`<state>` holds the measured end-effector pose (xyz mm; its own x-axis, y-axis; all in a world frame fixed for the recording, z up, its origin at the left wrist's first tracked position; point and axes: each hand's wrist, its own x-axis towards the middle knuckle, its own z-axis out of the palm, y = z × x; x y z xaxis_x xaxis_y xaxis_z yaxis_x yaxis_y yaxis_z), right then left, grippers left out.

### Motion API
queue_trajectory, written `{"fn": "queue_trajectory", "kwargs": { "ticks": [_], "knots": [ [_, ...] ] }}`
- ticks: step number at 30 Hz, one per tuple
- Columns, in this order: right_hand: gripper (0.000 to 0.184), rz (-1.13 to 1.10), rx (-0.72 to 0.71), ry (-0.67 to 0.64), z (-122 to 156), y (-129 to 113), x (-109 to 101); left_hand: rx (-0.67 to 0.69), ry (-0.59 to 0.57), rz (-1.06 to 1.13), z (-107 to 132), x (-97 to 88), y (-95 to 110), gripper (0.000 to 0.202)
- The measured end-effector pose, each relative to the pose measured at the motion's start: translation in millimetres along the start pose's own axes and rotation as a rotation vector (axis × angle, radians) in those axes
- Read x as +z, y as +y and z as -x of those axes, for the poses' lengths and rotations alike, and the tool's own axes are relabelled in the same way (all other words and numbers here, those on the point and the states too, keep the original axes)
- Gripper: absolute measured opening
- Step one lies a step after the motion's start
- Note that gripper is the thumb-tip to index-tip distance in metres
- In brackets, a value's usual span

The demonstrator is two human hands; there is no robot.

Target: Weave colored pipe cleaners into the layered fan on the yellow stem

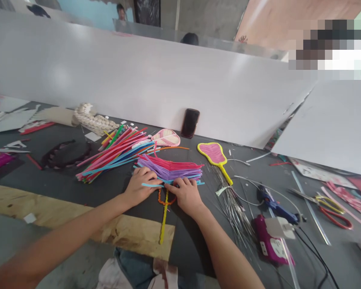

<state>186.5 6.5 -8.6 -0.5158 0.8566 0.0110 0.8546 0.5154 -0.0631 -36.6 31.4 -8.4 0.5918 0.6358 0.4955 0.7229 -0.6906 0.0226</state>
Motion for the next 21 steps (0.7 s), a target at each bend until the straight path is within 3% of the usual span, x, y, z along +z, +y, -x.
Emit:
{"fn": "queue_trajectory", "kwargs": {
  "ticks": [3, 6, 13, 17, 21],
  "knots": [
    [0.054, 0.001, 0.016, 0.002, 0.1, -0.4, 0.8, 0.101, 0.09, -0.085, -5.1, 2.0, -2.9, 0.009],
    [0.053, -0.009, 0.029, 0.009, 0.8, -0.6, 1.3, 0.18, 0.109, -0.079, -7.1, 0.8, -1.3, 0.013],
    [0.04, -0.156, 0.02, 0.121, 3.0, 1.4, 2.7, 0.11, -0.072, 0.078, -6.6, 8.0, -6.1, 0.019],
    [0.034, -0.28, 0.012, 0.275, 8.1, 13.6, -1.8, 0.086, -0.11, 0.105, -6.2, 13.3, -10.7, 0.017],
    [0.032, -0.354, 0.244, 0.526, 20.3, 41.8, -18.4, 0.073, -0.065, 0.112, -6.9, 16.2, -12.0, 0.014]
  ]
}}
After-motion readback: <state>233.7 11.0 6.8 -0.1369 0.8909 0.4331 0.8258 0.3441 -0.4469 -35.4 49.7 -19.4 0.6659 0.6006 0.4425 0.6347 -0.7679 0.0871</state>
